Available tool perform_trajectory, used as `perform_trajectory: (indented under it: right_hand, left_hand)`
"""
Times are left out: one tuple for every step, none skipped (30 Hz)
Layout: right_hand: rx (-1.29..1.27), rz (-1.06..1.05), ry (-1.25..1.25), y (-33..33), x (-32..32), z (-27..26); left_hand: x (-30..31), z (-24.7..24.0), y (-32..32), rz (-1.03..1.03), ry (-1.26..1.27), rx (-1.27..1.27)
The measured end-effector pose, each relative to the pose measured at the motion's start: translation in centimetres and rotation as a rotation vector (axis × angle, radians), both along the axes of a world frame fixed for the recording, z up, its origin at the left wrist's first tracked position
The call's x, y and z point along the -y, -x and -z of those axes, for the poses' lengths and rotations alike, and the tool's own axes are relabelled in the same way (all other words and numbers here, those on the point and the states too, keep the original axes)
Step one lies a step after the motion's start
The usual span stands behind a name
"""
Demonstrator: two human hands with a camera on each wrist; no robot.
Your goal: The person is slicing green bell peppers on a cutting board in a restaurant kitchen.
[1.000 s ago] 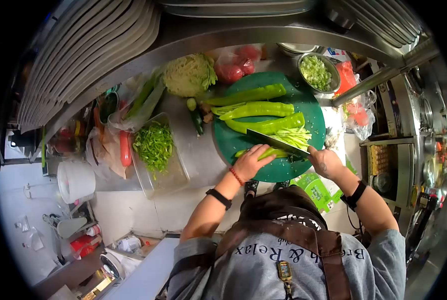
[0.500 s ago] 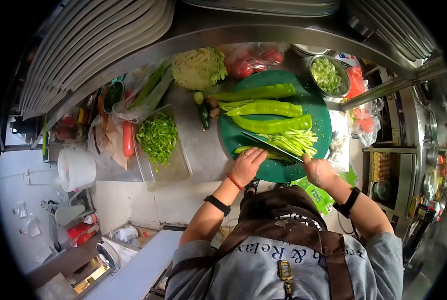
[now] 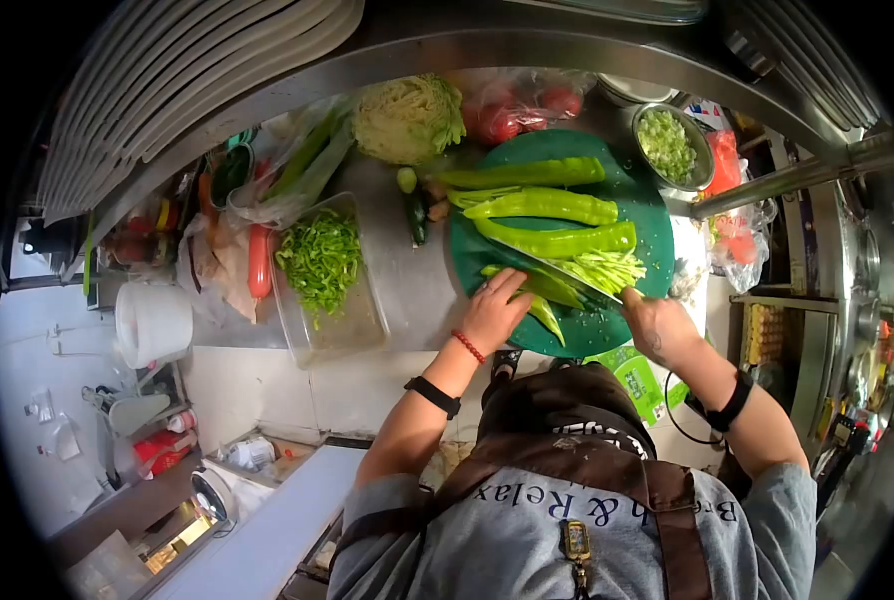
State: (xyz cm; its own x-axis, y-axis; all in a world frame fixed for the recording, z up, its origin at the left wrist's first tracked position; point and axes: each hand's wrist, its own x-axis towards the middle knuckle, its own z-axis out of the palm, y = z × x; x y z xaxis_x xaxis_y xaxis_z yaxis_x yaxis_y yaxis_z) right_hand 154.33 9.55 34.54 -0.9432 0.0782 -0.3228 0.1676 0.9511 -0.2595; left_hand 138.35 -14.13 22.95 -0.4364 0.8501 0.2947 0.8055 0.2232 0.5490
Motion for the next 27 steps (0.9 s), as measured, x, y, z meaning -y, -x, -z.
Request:
perform_trajectory:
  right_hand:
    - [0.115, 0.087, -0.005, -0.6, 1.2, 0.5]
    - [0.096, 0.061, -0.02, -0.9, 1.4, 2.9]
    - [0.075, 0.034, -0.034, -0.4, 1.9, 3.9]
    - [0.079, 0.016, -0.023, 0.0, 1.4, 4.4]
    - [0.086, 0.027, 0.0, 0.4, 0.6, 4.5]
    - [0.096, 0.01, -0.018, 1.2, 0.6, 2.3]
    - [0.109, -0.004, -0.038, 1.6, 0.7, 0.1]
    - [0.106, -0.011, -0.057, 1.5, 1.0, -1.3]
    - [0.119, -0.007, -0.067, 1.0, 1.2, -0.7]
    - [0.133, -0.001, -0.077, 0.2, 1.6, 1.0]
    - [0.14, 0.002, -0.09, -0.2, 1.7, 2.9]
    - [0.096, -0.014, -0.048, 0.6, 2.4, 3.5]
    - [0.098, -0.028, -0.048, 1.0, 2.0, 3.4]
    - [0.094, -0.042, -0.049, 1.9, 1.3, 3.2]
    - [0.102, -0.051, -0.041, 2.4, 1.2, 1.9]
    - [0.025, -0.071, -0.019, 2.1, 1.1, 0.7]
    - [0.059, -0.044, -0.036, 1.9, 1.4, 0.3]
    - [0.095, -0.022, -0.053, 1.4, 2.0, -0.1]
    - [0.131, 0.001, -0.069, 1.0, 2.4, -0.4]
    - [0.078, 0.018, -0.032, 0.2, 2.3, 3.1]
    - [0.089, 0.034, -0.037, 0.8, 3.0, 4.1]
    - [0.069, 0.035, -0.006, 0.9, 2.6, 4.2]
    - [0.041, 0.035, 0.026, 1.6, 1.9, 4.3]
    - [0.034, -0.03, 0.037, 2.2, 0.6, 4.2]
    - [0.071, 0.065, 0.014, 2.8, 1.0, 1.3]
    - [0.046, 0.079, 0.008, 2.6, 0.6, -0.3]
    - [0.026, 0.089, 0.002, 2.2, 0.4, -1.1]
  left_hand:
    - [-0.3, 0.1, 0.2, 0.008, 0.027, 0.045]
    - [-0.4, 1.1, 0.3, 0.024, -0.03, 0.0]
    - [-0.4, 1.0, 0.3, 0.03, -0.043, 0.001]
    - [-0.4, 0.9, 0.3, 0.035, -0.054, 0.0]
    - [-0.4, 0.9, 0.7, 0.041, -0.063, -0.006]
    - [-0.1, 0.9, 0.7, 0.048, -0.033, 0.032]
    - [0.0, 0.9, 0.8, 0.059, -0.004, 0.074]
    - [-0.2, 1.0, 1.0, 0.064, 0.016, 0.112]
    - [-0.3, 1.0, 1.0, 0.063, 0.032, 0.106]
    - [-0.3, 1.0, 0.8, 0.065, 0.047, 0.102]
    - [-0.4, 0.9, 0.8, 0.064, 0.061, 0.091]
    - [-0.4, 1.0, 0.7, 0.065, 0.01, 0.098]
    - [-0.5, 1.2, 0.5, 0.069, -0.038, 0.105]
    - [-0.5, 1.3, 0.8, 0.074, -0.087, 0.105]
    - [-0.3, 1.4, 0.7, 0.068, -0.08, 0.105]
    - [-0.2, 1.4, 0.4, 0.065, -0.072, 0.11]
    - [-0.3, 1.4, 0.5, 0.055, -0.072, 0.109]
    - [-0.4, 1.4, 0.5, 0.055, -0.062, 0.11]
    - [-0.3, 1.3, 0.4, 0.057, -0.05, 0.111]
    - [-0.4, 1.2, 0.4, 0.06, -0.04, 0.108]
    - [-0.5, 1.2, 0.3, 0.059, -0.066, 0.111]
    - [-0.4, 1.2, 0.0, 0.056, -0.088, 0.115]
    - [-0.4, 1.3, 0.2, 0.053, -0.11, 0.111]
    - [-0.3, 0.8, 0.2, 0.048, -0.125, 0.091]
    - [-0.3, -0.1, 0.4, 0.046, -0.141, 0.078]
    - [-0.9, -0.6, 1.1, 0.038, -0.169, 0.057]
    - [-1.3, -0.4, 1.9, -0.044, -0.121, 0.017]
